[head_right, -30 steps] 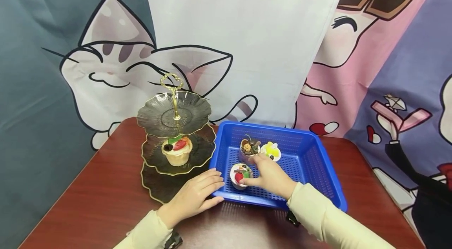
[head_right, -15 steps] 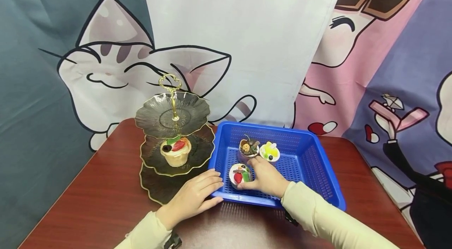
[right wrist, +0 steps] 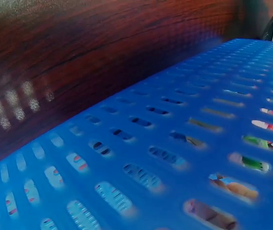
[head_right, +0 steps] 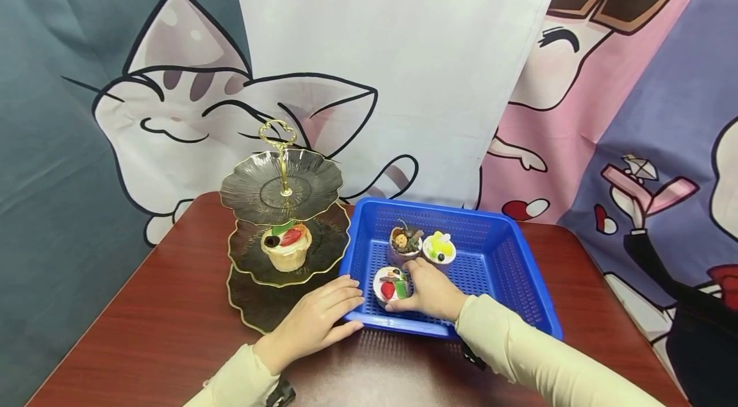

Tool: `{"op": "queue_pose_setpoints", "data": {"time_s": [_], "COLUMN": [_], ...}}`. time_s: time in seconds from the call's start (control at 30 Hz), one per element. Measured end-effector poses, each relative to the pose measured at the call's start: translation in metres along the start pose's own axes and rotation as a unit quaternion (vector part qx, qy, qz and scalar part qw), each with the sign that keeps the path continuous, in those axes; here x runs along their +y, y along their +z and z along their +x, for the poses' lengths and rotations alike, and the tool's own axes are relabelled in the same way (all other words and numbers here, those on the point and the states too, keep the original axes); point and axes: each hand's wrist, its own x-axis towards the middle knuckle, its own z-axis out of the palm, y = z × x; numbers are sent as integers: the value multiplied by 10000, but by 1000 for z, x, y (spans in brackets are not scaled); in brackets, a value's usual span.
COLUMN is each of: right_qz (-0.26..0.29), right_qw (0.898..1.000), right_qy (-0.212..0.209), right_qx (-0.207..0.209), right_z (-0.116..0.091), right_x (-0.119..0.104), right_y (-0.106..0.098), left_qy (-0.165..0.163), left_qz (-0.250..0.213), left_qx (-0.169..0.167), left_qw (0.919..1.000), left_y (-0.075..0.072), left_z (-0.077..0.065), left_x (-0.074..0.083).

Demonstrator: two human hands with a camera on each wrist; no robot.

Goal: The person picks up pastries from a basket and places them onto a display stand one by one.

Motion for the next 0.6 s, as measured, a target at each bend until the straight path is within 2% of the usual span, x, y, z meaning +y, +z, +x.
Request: {"op": "queue_pose_setpoints", "data": {"time_s": [0.6], "right_qz": [-22], "right_qw": [9999], "right_qy": [-79], "right_qx": [-95], "right_z": [5], "right_x": [3], "right_y": [9], "left_qy": [4], "left_qz": [22], "left_qx": [-14], "left_qw": [10000], "left_y": [-1], "left_z": [-1], "left_x": [0]}}
